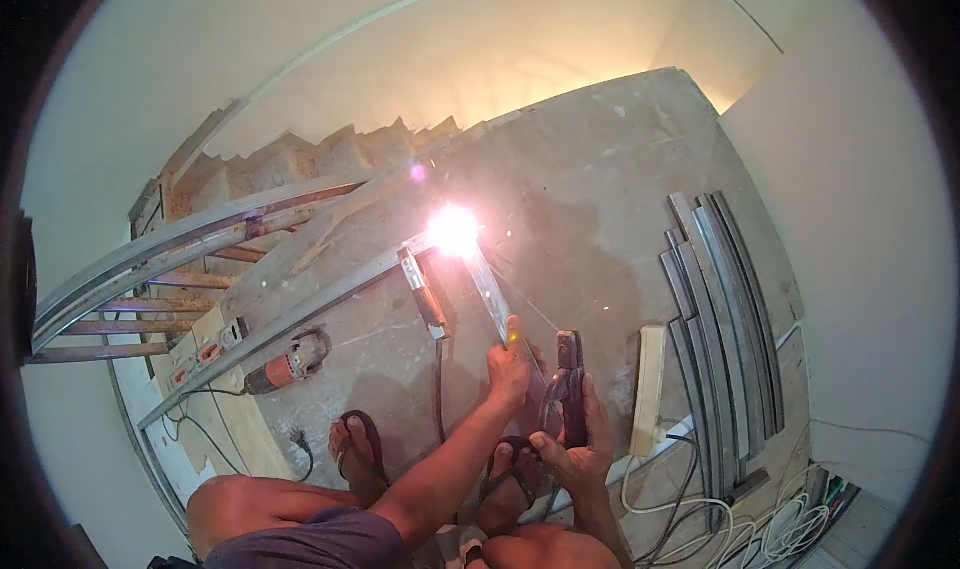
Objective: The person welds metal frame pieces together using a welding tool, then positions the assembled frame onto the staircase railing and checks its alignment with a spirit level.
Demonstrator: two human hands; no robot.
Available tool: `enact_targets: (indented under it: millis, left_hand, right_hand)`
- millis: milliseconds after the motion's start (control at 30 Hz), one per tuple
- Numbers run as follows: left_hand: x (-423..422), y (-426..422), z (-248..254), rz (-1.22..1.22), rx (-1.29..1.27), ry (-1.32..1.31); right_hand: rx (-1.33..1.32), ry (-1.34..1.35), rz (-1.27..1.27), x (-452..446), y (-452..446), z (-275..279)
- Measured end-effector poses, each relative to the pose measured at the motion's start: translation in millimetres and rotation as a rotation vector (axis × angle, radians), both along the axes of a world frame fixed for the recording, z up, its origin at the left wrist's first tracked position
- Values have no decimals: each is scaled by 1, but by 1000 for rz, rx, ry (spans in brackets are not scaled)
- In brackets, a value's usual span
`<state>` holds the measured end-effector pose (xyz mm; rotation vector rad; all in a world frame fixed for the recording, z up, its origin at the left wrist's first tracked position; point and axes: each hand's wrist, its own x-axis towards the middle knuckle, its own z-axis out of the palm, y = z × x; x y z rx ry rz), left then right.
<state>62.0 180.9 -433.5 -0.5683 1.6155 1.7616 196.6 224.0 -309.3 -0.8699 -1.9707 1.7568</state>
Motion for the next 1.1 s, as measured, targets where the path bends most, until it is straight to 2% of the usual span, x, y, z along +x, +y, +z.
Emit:
enact_targets:
  millis: [67, 200, 433, 500, 633, 700, 867, 967, 1033, 1100]
  left_hand:
    - [-1, -2, 2, -16, -16, -18]
    - [-3, 0, 3, -17, -25, -22]
    - [0, 2, 2, 26, 0, -42]
    - [-3, 2, 5, 16, 27, -68]
    - [1, 0, 4, -2, 44, -17]
    - [-1, 3, 2, 44, 43, -26]
    - [-3, 2, 3, 20, 34, -28]
    - [-3, 2, 4, 30, 58, -7]
    - [-3, 2, 7, 31, 68, 8]
    - [-4, 2, 8, -5, 15, -27]
  right_hand:
    - [-6, -6, 16, -4, 1, 4]
    - [-21, 158, 11, -7, -2, 2]
    - [-90, -45, -33, 7, -1, -2]
    - [-21, -28, -17, 4, -1, -7]
    - [-88, -79, -33, 4, -2, -8]
    - [37, 40, -30, -1, -1, -15]
    - [72, 67, -23, -1, -1, -15]
    - [50, 44, -50, 0, -2, -13]
    - [-76, -92, -49, 4, -2, -7]
    - [19, -49, -52, -1, -1, -10]
